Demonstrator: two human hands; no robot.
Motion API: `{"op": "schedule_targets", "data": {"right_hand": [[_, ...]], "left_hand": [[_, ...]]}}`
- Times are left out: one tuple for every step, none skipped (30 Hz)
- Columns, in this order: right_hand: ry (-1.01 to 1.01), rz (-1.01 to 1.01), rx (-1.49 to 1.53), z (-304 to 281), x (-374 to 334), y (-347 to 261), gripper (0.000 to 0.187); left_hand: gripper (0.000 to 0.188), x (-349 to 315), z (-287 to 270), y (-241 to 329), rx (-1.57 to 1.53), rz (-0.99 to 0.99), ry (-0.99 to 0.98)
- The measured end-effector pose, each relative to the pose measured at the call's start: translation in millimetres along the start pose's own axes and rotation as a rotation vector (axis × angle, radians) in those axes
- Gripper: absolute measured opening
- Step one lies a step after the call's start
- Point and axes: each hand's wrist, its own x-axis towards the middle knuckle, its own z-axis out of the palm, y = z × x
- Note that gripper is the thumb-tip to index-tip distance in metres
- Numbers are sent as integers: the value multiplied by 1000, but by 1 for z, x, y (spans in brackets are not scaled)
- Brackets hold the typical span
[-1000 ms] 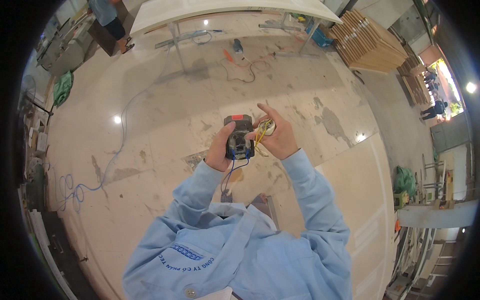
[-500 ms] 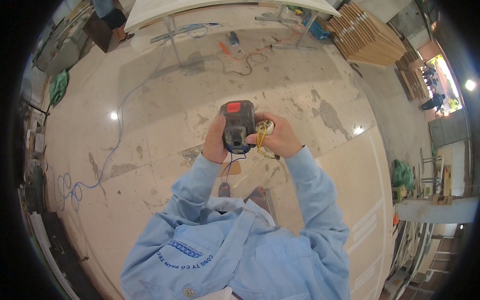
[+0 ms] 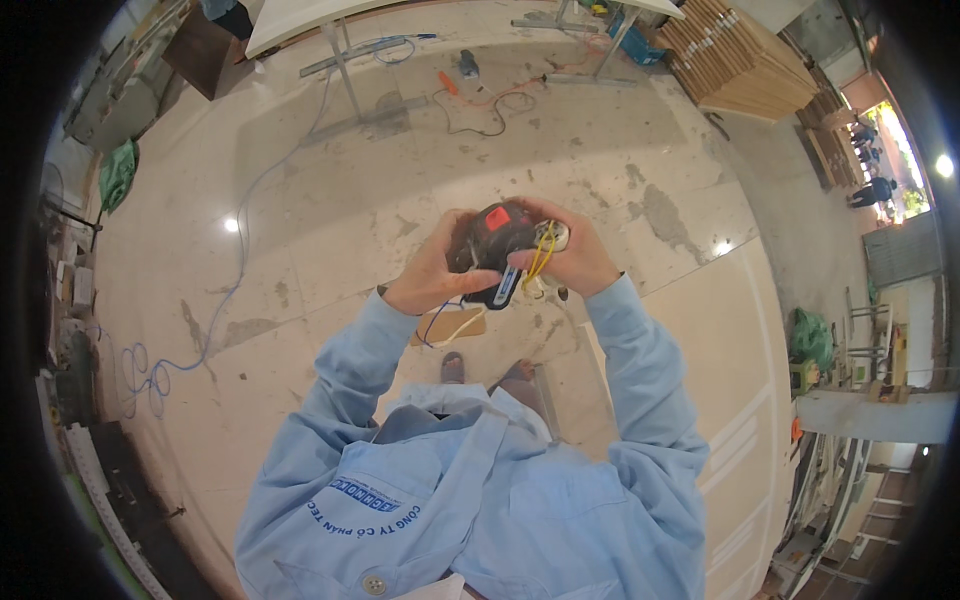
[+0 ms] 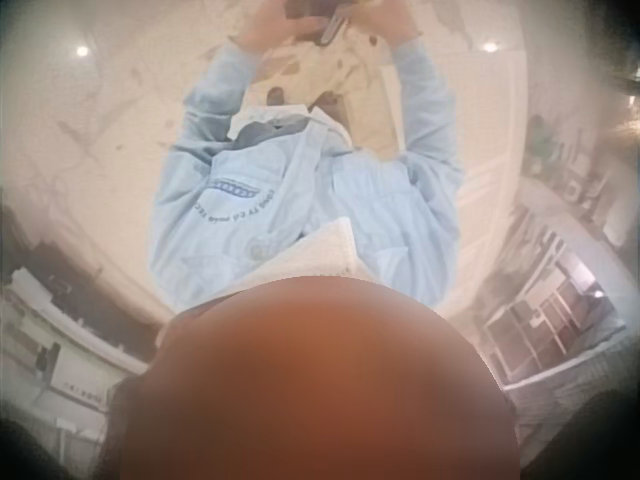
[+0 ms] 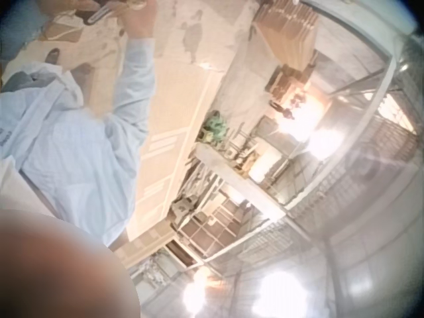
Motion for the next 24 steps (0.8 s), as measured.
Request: {"op": "schedule_targets", "data": {"right_hand": [[4,-60,88,2,-2,-4,77],[37,-53,154,5,-5,-8,75],[43,-71,226,9,-7,-12,74],[84,-126,137,12,-8,-16,72],[103,-204,55,16,-9,-20,71],[123,-287,-4,18,-9,-24,70],[121,-273,2,21,-10,-27,69],[115,-264,30,23,-11,-30,69],[105,-260,55,25,-11,-33,68],[100,-252,83,26,-12,-35,68],[97,-244,110,28,-12,-38,67],[96,-230,135,28,-13,-39,67],[95,-228,158,30,-13,-41,67],[99,-222,179,31,-14,-42,67],[109,-216,202,31,-14,-43,67],[114,-248,162,32,-16,-44,68],[128,-284,125,32,-16,-45,69],[121,-325,80,32,-16,-45,69],[128,-329,50,32,-16,-46,70],[112,-346,8,31,-16,-46,71],[117,-356,-23,30,-16,-46,71],[97,-340,-4,29,-15,-46,72],[90,-323,21,28,-14,-45,72],[81,-304,44,26,-13,-45,73]], "left_hand": [[80,0,3,1,6,45,51],[79,-1,4,2,20,105,83],[80,-1,1,3,12,144,84],[80,-1,-1,4,14,200,70],[81,-2,-4,5,14,255,54],[83,-2,-6,6,-11,240,33],[84,-3,-8,6,-34,224,11],[86,-5,-9,8,-71,217,10],[87,-6,-8,9,-63,195,35],[88,-7,-4,9,-72,175,75],[89,-8,-3,12,-76,145,102],[89,-8,-2,14,-89,162,118],[89,-9,-3,16,-99,163,122],[89,-9,-4,19,-101,161,111],[88,-9,-8,21,-56,204,95],[87,-10,-12,22,-3,240,64],[86,-9,-15,22,37,276,57],[86,-11,-15,19,42,248,38],[87,-12,-15,16,34,221,47],[87,-11,-15,12,39,236,49],[87,-8,-14,9,-79,150,0],[87,-3,-14,5,-189,98,-57],[87,2,-15,2,-281,18,-128],[88,6,-19,1,-349,-59,-162]]}}
